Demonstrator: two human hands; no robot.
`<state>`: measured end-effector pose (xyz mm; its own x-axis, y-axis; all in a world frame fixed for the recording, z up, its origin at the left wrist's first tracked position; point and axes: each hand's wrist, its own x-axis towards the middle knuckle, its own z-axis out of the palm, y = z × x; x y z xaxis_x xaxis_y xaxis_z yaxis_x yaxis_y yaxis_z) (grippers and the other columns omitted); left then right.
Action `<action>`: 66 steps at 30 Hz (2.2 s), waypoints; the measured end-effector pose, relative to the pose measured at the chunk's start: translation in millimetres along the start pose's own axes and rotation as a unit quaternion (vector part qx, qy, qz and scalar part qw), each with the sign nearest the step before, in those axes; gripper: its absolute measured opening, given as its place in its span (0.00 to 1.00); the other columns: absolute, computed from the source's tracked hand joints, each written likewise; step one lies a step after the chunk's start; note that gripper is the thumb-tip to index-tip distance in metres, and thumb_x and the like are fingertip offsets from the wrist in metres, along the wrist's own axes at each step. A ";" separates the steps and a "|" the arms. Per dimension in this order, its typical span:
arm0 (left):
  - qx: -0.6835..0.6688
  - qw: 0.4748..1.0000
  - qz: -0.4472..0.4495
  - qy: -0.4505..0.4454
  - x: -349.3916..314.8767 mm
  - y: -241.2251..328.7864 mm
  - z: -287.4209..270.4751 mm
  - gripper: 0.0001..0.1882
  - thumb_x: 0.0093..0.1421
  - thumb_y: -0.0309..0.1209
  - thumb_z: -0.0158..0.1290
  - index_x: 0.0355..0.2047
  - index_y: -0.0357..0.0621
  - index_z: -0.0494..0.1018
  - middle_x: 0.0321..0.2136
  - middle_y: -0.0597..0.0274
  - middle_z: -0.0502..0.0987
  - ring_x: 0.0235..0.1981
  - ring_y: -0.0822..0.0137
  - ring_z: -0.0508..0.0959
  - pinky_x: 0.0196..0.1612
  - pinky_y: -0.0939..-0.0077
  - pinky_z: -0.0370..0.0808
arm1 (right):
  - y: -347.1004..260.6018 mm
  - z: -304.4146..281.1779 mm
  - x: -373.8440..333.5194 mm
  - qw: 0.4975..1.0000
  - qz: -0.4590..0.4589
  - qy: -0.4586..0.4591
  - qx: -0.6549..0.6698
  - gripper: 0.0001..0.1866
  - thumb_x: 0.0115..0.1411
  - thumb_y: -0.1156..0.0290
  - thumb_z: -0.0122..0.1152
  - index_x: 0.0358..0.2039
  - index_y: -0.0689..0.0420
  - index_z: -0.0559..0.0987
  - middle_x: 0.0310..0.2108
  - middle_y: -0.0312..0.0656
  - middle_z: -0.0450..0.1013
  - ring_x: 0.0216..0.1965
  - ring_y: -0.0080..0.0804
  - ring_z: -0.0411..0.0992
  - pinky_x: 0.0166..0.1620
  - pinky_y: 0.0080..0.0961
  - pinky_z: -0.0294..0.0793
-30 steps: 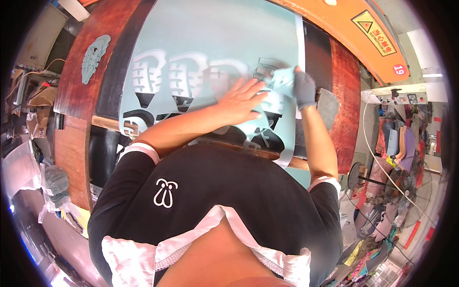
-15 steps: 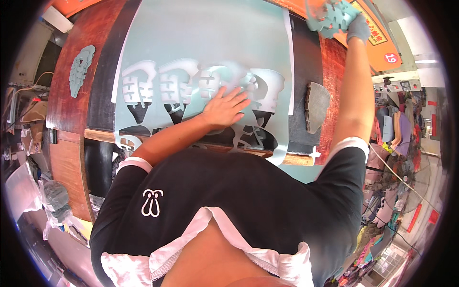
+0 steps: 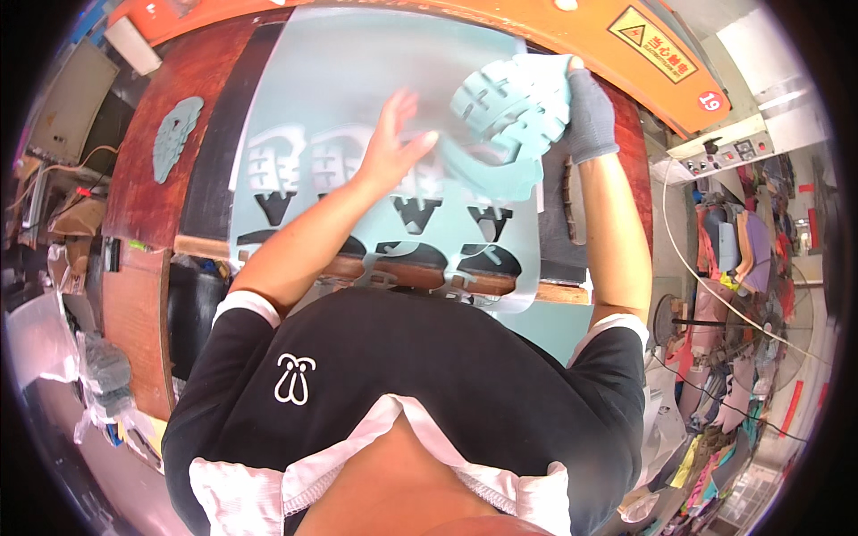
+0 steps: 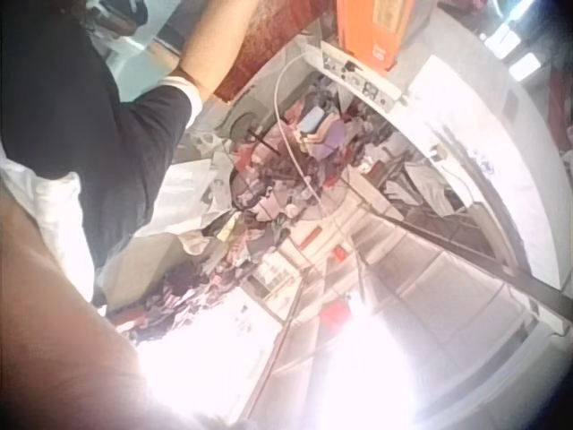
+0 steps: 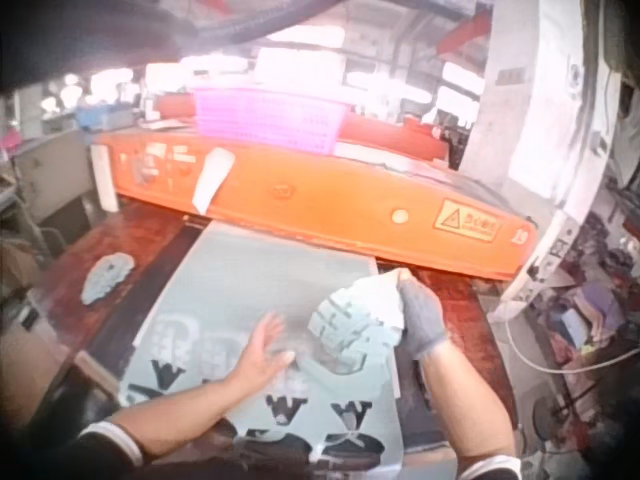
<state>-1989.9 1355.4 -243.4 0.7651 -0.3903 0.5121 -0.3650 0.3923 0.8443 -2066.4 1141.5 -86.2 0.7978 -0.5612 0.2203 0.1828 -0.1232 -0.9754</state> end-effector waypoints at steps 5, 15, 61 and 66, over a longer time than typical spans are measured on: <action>-0.014 0.983 -0.155 -0.101 9.7 39.9 -24.7 0.30 0.55 0.37 0.57 0.54 0.35 0.62 0.47 0.54 0.71 0.49 0.66 0.70 0.53 0.70 0.66 | 5.5 68.3 -42.2 0.995 0.061 -0.063 -0.036 0.26 0.60 0.49 0.51 0.38 0.64 0.75 0.34 0.39 0.71 0.35 0.25 0.67 0.41 0.22 0.66; -0.088 0.955 -0.282 -0.011 -52.7 66.9 -165.0 0.23 0.52 0.36 0.59 0.45 0.35 0.72 0.39 0.60 0.76 0.40 0.71 0.74 0.46 0.74 0.70 | 54.4 183.6 -71.5 0.938 0.256 -0.232 0.021 0.22 0.60 0.66 0.54 0.51 0.65 0.68 0.46 0.43 0.69 0.48 0.33 0.67 0.51 0.29 0.67; 0.185 0.921 -0.334 0.074 -108.0 18.4 -332.3 0.21 0.59 0.40 0.52 0.48 0.40 0.66 0.35 0.61 0.75 0.34 0.68 0.73 0.35 0.74 0.71 | 144.5 -41.4 -122.8 0.659 0.251 0.302 -0.642 0.29 0.54 0.49 0.52 0.46 0.61 0.72 0.45 0.53 0.71 0.46 0.47 0.71 0.50 0.36 0.68; 0.072 0.908 -0.373 0.177 -105.5 -4.0 -302.6 0.17 0.62 0.35 0.48 0.48 0.37 0.66 0.36 0.62 0.73 0.37 0.74 0.71 0.43 0.81 0.67 | 163.5 -88.0 -167.2 0.843 0.232 0.219 -0.432 0.25 0.55 0.51 0.56 0.33 0.65 0.78 0.25 0.46 0.73 0.31 0.36 0.71 0.39 0.29 0.67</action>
<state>-1908.7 1647.0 -348.5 0.9413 -0.1996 -0.2723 0.2789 0.0053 0.9603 -2220.5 1143.2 -282.9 0.3451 -0.9382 -0.0242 -0.7293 -0.2519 -0.6362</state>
